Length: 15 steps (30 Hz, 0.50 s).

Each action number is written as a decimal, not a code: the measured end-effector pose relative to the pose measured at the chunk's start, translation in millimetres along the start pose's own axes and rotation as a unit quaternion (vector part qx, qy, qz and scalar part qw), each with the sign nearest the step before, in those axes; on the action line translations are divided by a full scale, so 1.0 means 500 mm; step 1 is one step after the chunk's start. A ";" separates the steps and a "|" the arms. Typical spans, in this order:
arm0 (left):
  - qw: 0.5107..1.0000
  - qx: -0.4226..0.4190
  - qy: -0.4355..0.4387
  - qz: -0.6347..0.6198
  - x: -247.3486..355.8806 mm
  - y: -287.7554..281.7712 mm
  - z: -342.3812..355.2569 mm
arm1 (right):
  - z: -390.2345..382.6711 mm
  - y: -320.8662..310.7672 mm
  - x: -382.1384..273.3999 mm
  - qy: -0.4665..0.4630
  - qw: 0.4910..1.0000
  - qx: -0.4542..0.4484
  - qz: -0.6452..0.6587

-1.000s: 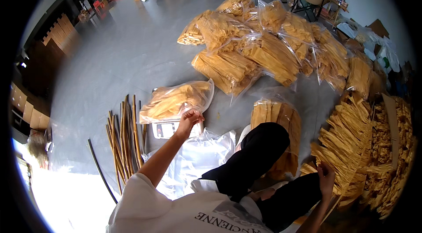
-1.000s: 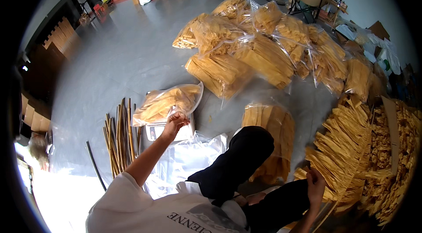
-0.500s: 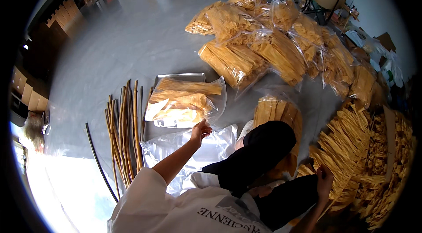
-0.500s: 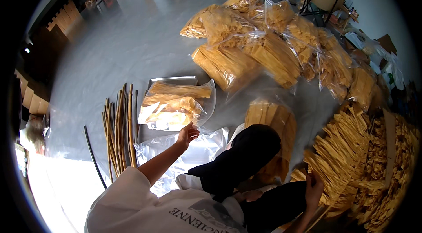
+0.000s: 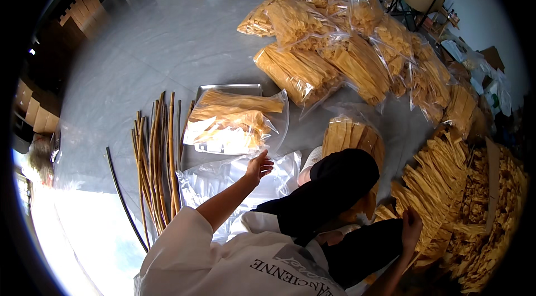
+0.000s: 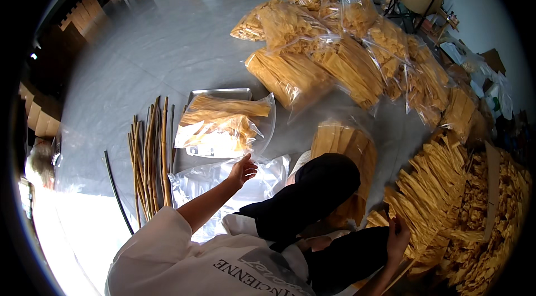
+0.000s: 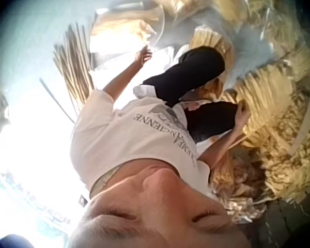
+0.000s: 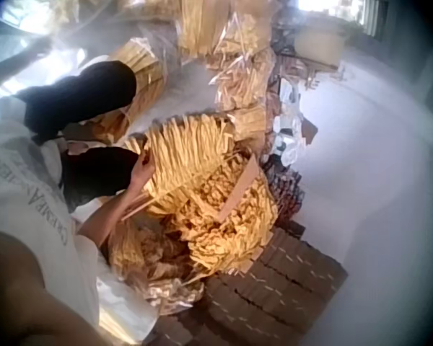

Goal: The person packs dried tofu skins into plastic bags and uses a scale to weigh them, occasionally using a wooden pole to organize the skins.

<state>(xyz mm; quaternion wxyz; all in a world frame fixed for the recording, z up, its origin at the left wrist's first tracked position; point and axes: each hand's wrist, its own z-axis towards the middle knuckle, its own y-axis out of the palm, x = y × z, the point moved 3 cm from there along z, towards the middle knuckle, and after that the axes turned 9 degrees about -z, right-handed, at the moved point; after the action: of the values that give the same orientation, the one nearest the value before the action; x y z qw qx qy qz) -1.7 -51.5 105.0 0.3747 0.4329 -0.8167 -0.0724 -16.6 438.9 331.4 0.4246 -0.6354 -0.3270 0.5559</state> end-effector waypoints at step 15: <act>0.966 -0.096 0.214 0.108 0.168 0.111 0.018 | -0.007 -0.005 0.000 -0.004 0.999 0.036 0.022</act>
<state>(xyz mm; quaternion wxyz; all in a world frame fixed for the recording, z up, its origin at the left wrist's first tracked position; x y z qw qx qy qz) -72.7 -82.9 169.4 0.5865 0.3097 -0.7482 -0.0156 -12.8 439.6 333.8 0.4334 -0.6244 -0.2951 0.5790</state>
